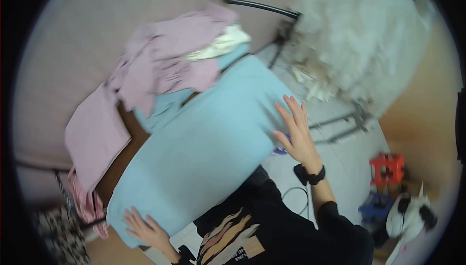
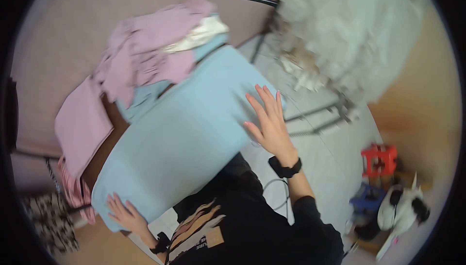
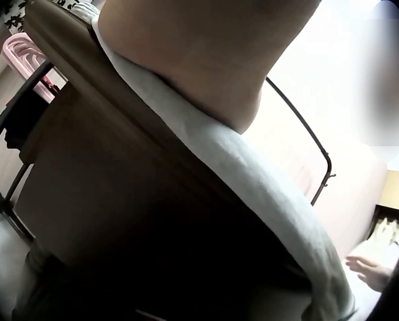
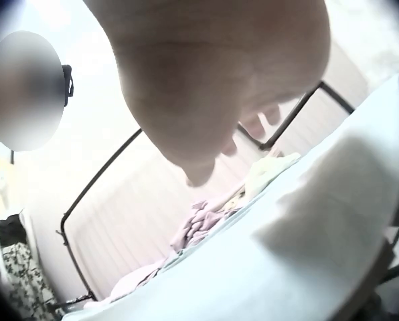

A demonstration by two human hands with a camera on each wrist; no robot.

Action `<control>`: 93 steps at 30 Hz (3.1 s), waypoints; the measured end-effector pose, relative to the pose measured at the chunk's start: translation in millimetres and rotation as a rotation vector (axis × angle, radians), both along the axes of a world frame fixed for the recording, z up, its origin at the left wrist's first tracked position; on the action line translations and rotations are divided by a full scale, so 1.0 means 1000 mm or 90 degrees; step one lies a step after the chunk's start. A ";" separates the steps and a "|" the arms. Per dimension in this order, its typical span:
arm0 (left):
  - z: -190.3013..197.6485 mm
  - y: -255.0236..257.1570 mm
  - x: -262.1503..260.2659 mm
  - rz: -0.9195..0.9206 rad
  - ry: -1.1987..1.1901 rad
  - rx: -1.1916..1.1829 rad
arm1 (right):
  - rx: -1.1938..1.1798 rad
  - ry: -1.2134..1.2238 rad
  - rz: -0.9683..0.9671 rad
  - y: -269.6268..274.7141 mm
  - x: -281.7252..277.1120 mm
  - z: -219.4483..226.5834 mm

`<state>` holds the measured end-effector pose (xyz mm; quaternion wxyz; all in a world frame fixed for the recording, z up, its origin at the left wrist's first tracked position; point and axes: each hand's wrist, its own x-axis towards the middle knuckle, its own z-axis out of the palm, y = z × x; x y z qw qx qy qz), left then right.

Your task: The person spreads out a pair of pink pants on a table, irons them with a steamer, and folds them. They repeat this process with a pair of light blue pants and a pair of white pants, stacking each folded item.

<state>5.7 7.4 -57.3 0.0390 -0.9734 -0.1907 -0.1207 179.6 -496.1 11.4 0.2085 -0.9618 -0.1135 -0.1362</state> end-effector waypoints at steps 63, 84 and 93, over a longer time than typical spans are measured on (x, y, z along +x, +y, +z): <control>-0.001 0.001 -0.018 0.230 -0.279 -0.115 | -0.201 0.237 -0.053 -0.087 0.111 0.073; 0.006 0.015 -0.058 0.110 -0.300 -0.409 | -0.079 0.079 0.698 0.342 -0.035 0.034; 0.019 0.007 -0.046 0.118 -0.282 -0.364 | -0.133 0.236 0.324 0.124 0.051 0.071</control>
